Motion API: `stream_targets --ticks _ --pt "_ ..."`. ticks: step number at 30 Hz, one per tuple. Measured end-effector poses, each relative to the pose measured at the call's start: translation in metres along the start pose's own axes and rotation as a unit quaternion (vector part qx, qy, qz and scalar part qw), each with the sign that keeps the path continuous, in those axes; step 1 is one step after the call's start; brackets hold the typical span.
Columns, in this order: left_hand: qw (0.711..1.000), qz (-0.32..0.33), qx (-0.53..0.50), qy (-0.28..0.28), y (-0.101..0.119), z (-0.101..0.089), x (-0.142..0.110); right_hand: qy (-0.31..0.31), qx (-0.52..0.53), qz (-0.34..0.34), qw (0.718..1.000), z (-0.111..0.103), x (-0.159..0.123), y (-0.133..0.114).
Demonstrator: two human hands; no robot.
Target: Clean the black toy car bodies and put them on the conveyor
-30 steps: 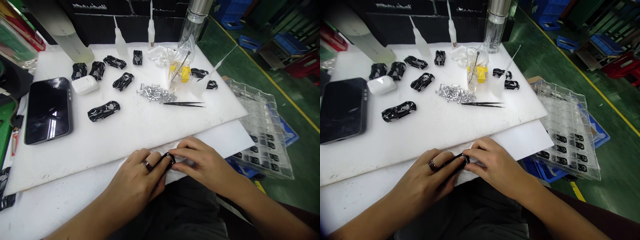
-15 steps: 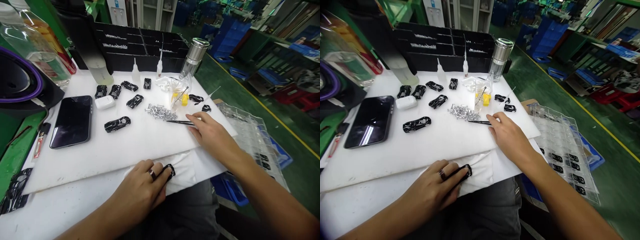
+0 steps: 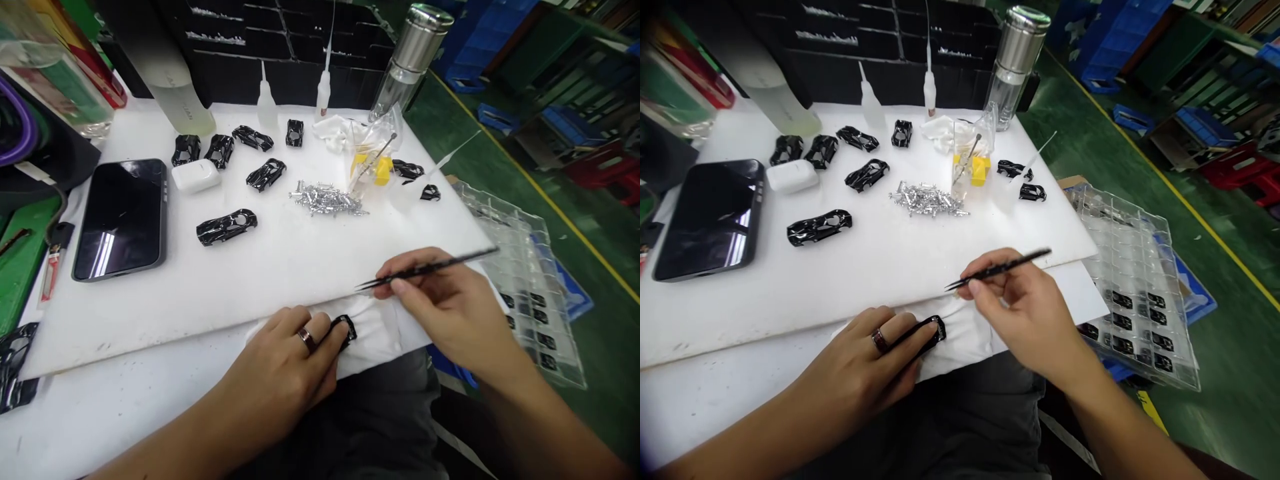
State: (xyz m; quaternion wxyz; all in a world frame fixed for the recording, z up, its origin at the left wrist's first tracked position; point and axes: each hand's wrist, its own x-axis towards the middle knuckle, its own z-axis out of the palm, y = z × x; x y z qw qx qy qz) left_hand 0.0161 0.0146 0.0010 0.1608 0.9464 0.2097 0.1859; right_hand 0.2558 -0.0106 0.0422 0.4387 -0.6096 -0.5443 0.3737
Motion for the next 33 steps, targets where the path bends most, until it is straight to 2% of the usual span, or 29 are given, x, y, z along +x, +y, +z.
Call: stream_targets --ticks 3,6,11,15,20,23,28,33 --pt "1.0 0.006 0.0 -0.002 0.0 0.0 0.0 0.021 0.05 -0.009 0.999 0.014 -0.015 0.007" --pt "1.0 0.006 0.0 -0.007 0.0 0.0 0.0 0.026 0.05 -0.017 0.998 0.021 -0.024 0.009" --pt "1.0 0.007 -0.009 -0.013 0.0 -0.001 0.0 0.007 0.083 -0.003 0.997 0.017 -0.034 0.008" --pt "1.0 0.006 -0.006 -0.014 0.0 -0.002 -0.001 0.041 0.121 0.05 0.991 0.015 -0.033 0.012" --pt "1.0 0.005 -0.009 -0.009 0.0 -0.002 -0.001 0.068 0.176 0.073 0.979 0.016 -0.025 0.011" --pt "1.0 0.004 -0.011 -0.007 0.0 -0.002 0.0 0.07 0.144 0.064 0.985 0.016 -0.024 0.005" --pt "1.0 0.004 -0.014 0.001 0.001 -0.002 0.0 0.064 0.05 -0.042 0.996 0.02 -0.025 0.004" --pt "1.0 -0.002 -0.017 -0.002 0.001 -0.002 -0.001 0.034 -0.014 -0.049 0.998 0.029 -0.028 0.013"
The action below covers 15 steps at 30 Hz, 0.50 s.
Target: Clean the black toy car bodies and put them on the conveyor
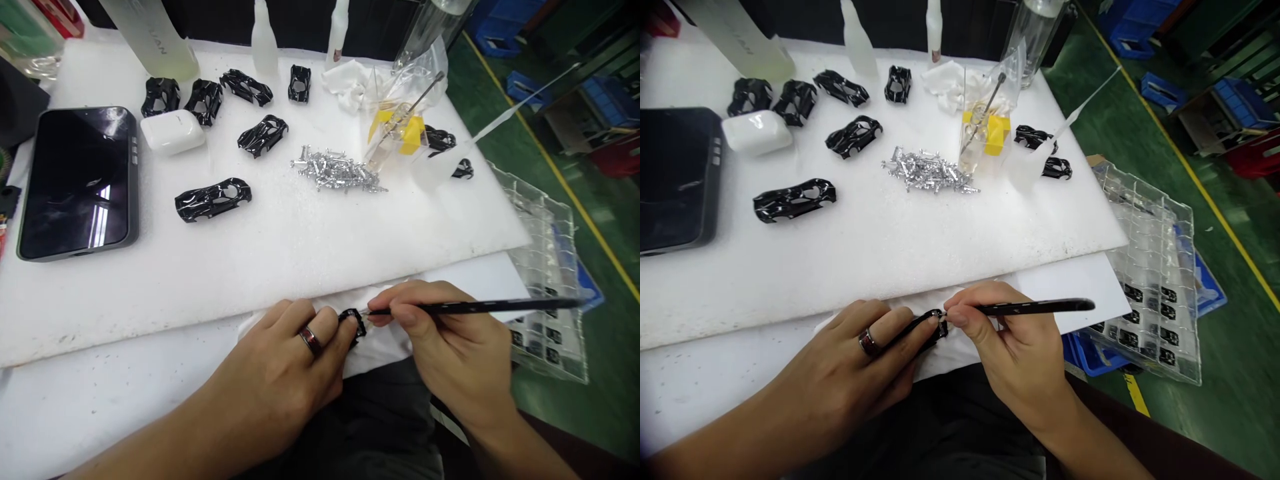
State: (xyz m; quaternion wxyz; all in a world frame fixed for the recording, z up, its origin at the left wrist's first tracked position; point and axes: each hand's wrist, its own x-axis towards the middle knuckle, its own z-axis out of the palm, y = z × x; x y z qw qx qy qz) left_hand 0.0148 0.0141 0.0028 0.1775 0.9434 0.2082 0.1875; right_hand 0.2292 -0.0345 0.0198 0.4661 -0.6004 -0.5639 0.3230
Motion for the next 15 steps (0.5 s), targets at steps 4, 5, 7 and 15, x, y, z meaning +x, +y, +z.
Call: stream_targets --ticks 4,5,7,15 --pt "1.0 -0.001 -0.004 0.0 -0.0001 -0.001 0.0011 -0.01 -0.031 -0.027 0.999 0.0023 -0.0001 0.0029" --pt "1.0 -0.001 -0.003 0.002 0.0 -0.0013 0.0016 -0.008 -0.035 -0.034 0.999 0.0023 0.0004 0.003" --pt "1.0 -0.002 0.001 0.001 0.0004 -0.0017 0.0024 -0.011 -0.045 -0.036 0.998 0.002 0.0011 0.003" --pt "1.0 0.002 -0.001 0.003 0.0013 -0.0028 0.004 -0.029 -0.083 -0.033 0.996 0.0033 0.0016 0.0031"
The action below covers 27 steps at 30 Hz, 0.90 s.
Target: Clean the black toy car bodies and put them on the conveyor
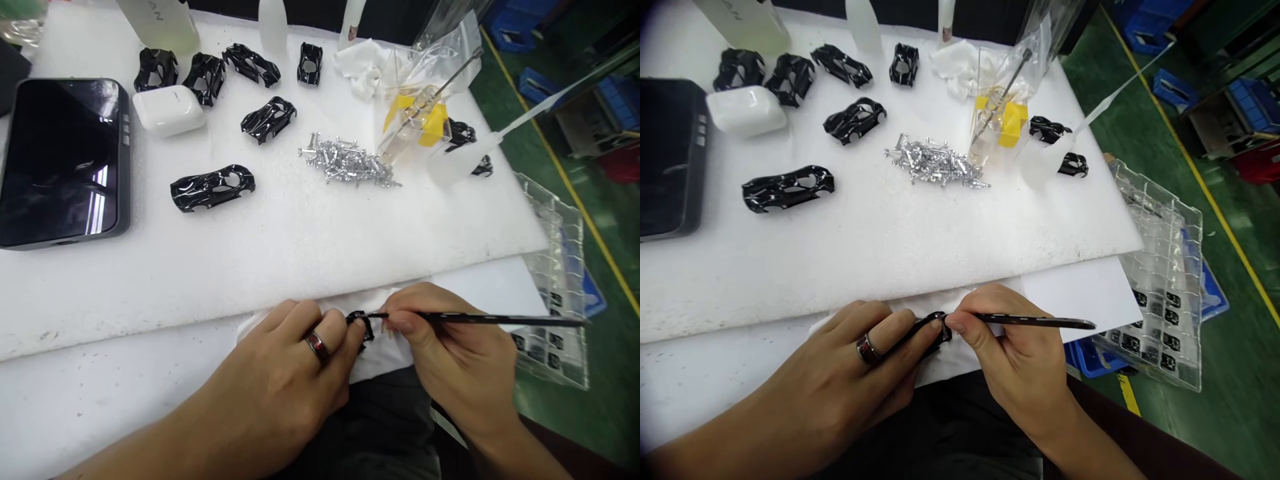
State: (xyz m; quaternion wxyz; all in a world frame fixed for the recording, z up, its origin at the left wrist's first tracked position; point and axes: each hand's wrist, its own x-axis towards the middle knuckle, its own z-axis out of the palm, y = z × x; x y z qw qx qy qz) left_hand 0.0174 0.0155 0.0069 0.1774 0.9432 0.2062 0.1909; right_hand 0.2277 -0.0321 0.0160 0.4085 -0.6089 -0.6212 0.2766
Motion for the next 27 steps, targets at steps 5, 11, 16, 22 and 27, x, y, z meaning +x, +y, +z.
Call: stream_targets --ticks 5,11,16,22,27 --pt "1.0 0.001 0.002 -0.004 -0.0005 -0.0004 -0.0001 -0.008 -0.008 -0.008 1.0 0.0004 -0.0007 0.0002" --pt "1.0 0.003 -0.001 -0.004 -0.0004 0.0001 -0.0001 -0.01 -0.013 -0.042 0.999 0.002 -0.0045 -0.0001" --pt "1.0 0.007 0.002 0.004 -0.0001 0.0006 -0.0003 -0.012 -0.033 -0.059 0.998 0.0034 -0.0044 0.0004" --pt "1.0 0.009 0.002 0.0 -0.0005 0.0014 -0.0022 0.001 -0.042 -0.08 0.996 0.0049 -0.0045 0.001" --pt "1.0 0.006 -0.006 0.001 -0.0007 0.0016 -0.0032 0.005 -0.036 -0.079 0.996 0.005 -0.0061 0.0032"
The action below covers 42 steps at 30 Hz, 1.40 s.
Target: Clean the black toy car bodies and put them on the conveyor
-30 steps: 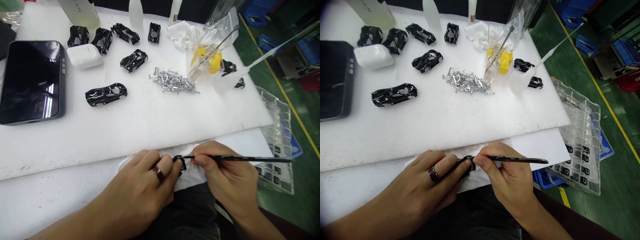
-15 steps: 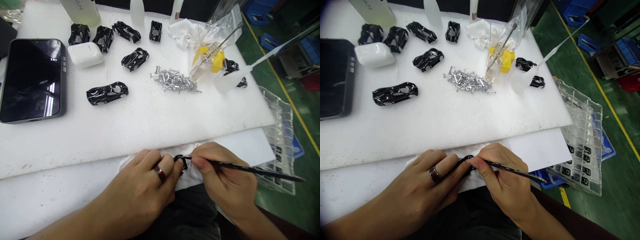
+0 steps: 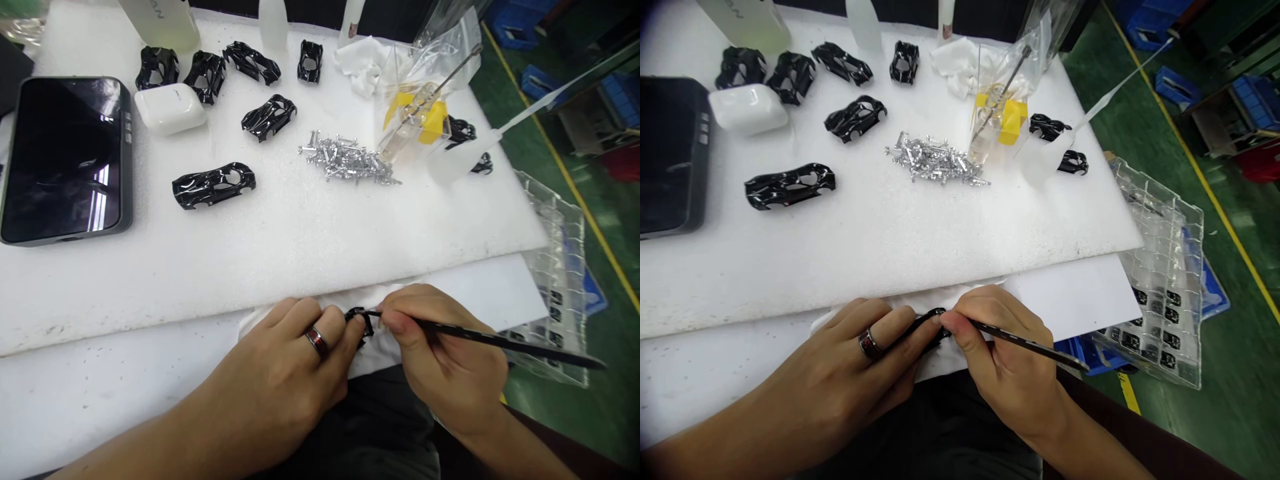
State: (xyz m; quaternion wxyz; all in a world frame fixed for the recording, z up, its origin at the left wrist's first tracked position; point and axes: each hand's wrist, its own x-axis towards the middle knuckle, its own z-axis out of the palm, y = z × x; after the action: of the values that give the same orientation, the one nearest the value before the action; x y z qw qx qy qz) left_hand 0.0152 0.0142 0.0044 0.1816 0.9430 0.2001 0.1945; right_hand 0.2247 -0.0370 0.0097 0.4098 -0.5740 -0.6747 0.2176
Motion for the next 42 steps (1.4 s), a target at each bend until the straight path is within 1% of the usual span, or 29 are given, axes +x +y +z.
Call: stream_targets --ticks 3,6,9,12,16,21,26,33,38,42 --pt "1.0 -0.003 -0.005 0.001 -0.0004 0.0002 0.0009 0.017 0.055 0.0 0.998 -0.0028 -0.001 0.0032" --pt "1.0 -0.004 -0.006 -0.003 -0.0004 0.0002 0.001 0.032 0.112 0.019 0.993 -0.0068 -0.0018 0.0057" --pt "1.0 -0.003 -0.004 -0.009 -0.0001 -0.0005 0.0001 -0.008 0.121 0.04 0.992 -0.0095 -0.0025 0.0068" --pt "1.0 -0.005 -0.001 -0.013 0.0 -0.0018 0.0003 -0.04 0.126 0.037 0.991 -0.0104 -0.0026 0.0071" --pt "1.0 -0.006 -0.001 -0.009 0.0001 -0.0028 0.0032 -0.065 0.117 0.027 0.991 -0.0103 -0.0018 0.007" --pt "1.0 -0.003 -0.006 -0.006 0.0003 -0.0023 0.0034 -0.075 0.1 0.019 0.992 -0.0098 -0.0011 0.0068" --pt "1.0 0.0 -0.002 -0.002 -0.0009 -0.0014 0.0001 -0.069 0.09 -0.007 0.994 -0.0087 -0.0011 0.0072" --pt "1.0 0.005 -0.008 -0.002 -0.0006 -0.0013 0.0015 -0.06 0.06 -0.018 0.996 -0.0081 -0.003 0.0048" --pt "1.0 0.007 -0.01 -0.001 -0.0001 -0.0023 -0.0006 -0.049 0.047 -0.019 0.997 -0.0078 -0.0045 0.0029" --pt "1.0 -0.001 -0.01 -0.007 -0.0002 -0.0028 -0.0006 -0.059 0.057 -0.007 0.997 -0.0093 -0.0048 0.0058"
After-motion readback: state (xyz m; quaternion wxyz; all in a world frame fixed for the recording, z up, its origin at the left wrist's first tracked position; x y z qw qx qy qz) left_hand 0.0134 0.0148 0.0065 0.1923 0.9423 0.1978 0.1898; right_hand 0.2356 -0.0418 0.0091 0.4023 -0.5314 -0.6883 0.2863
